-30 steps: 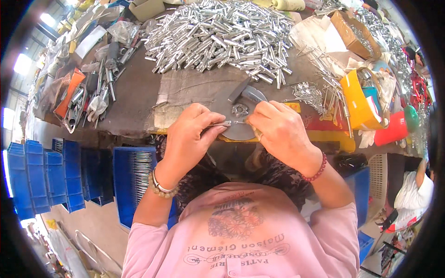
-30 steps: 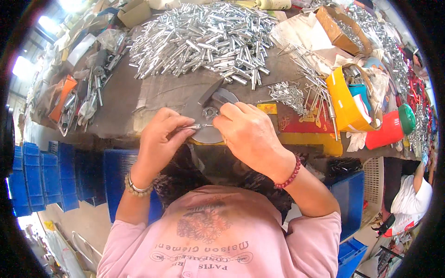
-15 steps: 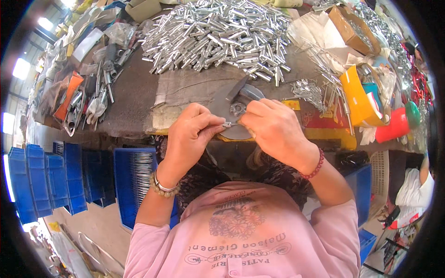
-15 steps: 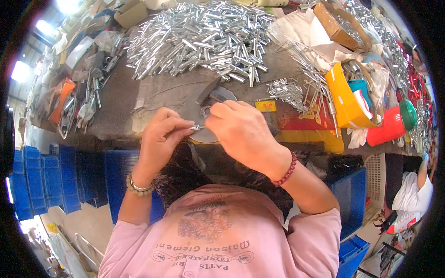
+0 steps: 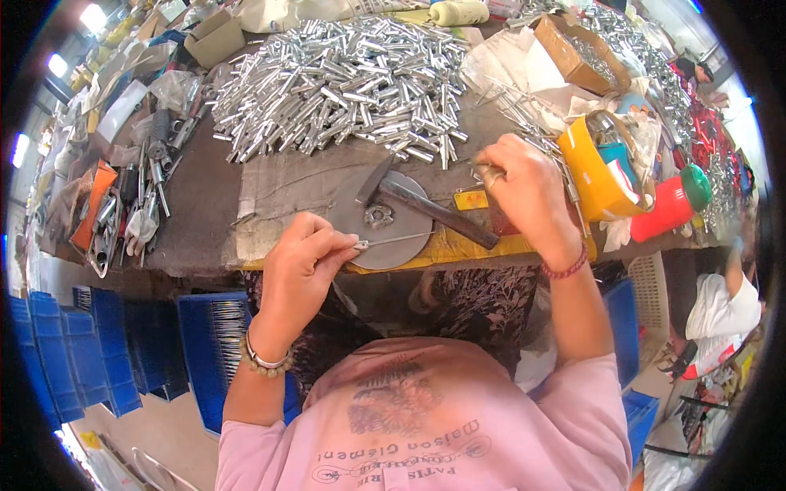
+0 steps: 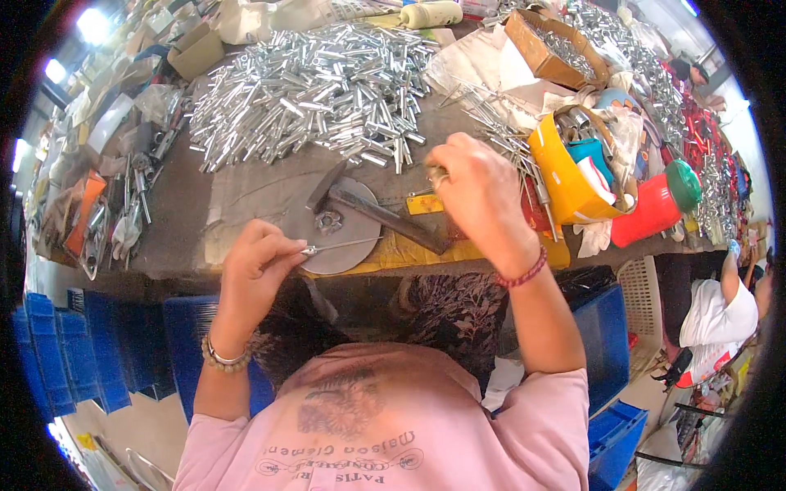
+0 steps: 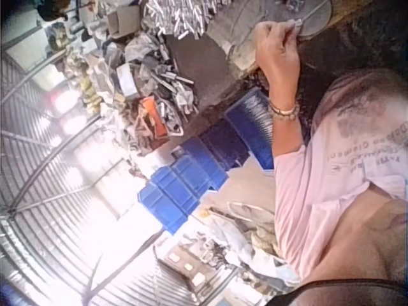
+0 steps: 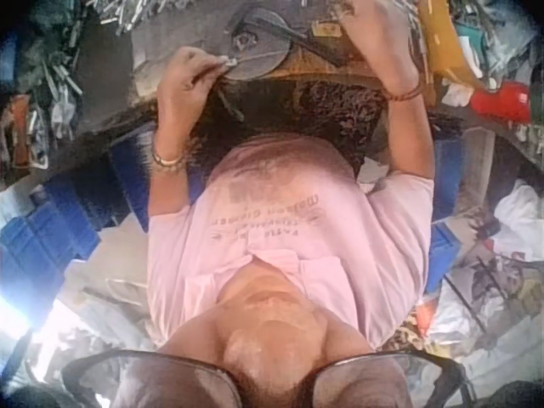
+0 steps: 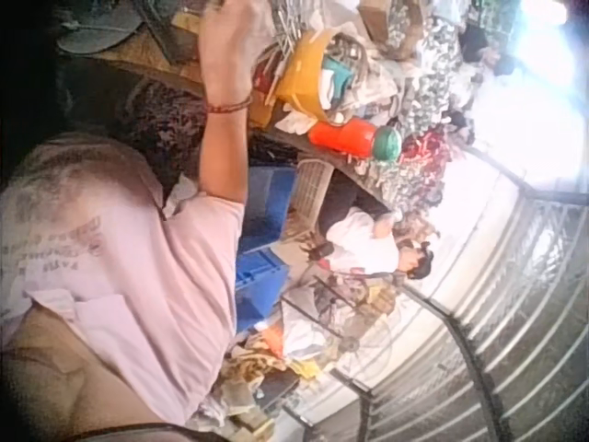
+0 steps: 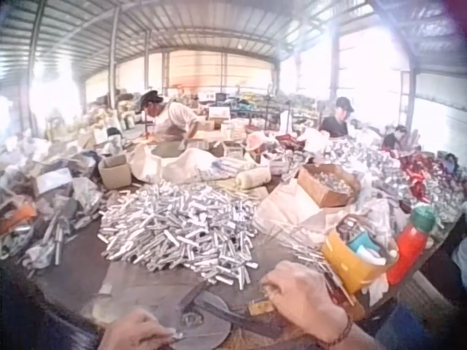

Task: The person assembles metal components by inserting metal pins into metal pieces, hammering them together on a metal plate using a hammer, and placing the completed parts into a blue bin.

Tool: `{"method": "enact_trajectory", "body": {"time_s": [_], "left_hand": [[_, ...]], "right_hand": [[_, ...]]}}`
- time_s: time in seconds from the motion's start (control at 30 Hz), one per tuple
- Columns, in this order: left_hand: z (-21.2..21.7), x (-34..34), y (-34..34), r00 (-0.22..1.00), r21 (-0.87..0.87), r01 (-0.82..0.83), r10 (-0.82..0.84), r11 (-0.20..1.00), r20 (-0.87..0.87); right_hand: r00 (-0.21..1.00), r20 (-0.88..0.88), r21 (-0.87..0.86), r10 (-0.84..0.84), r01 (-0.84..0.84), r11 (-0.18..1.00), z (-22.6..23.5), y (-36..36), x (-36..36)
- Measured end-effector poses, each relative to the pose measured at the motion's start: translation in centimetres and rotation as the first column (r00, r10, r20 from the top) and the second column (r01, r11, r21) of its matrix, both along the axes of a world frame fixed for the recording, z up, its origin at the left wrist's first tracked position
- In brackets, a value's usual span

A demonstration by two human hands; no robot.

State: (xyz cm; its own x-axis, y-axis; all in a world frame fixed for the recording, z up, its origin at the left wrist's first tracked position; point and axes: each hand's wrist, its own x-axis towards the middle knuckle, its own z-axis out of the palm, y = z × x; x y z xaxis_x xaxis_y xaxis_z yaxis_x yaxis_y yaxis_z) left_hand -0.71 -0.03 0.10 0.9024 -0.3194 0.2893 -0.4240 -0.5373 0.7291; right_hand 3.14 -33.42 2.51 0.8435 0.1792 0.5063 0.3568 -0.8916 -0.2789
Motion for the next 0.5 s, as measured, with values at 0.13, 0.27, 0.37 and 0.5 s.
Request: {"method": "enact_trajectory", "body": {"time_s": [0.13, 0.27, 0.37, 0.5], "left_hand": [[-0.2, 0.1, 0.0, 1.000, -0.013, 0.007, -0.007, 1.000, 0.022], [-0.2, 0.0, -0.1, 0.999, -0.012, 0.000, 0.001, 1.000, 0.035], [-0.2, 0.1, -0.2, 0.995, 0.002, -0.016, 0.016, 1.000, 0.096], [-0.5, 0.1, 0.0, 0.992, 0.006, -0.021, 0.020, 1.000, 0.126]], "right_hand": [[0.989, -0.125, -0.120, -0.074, 0.059, 0.991, 0.3, -1.0, 1.8], [0.975, -0.215, -0.227, -0.047, -0.003, 0.974, -0.2, -0.4, 3.1], [0.990, -0.143, -0.286, -0.014, -0.027, 0.958, -0.5, 0.0, 3.4], [0.985, -0.172, -0.082, 0.020, -0.035, 0.996, 0.9, 2.3, 1.8]]}}
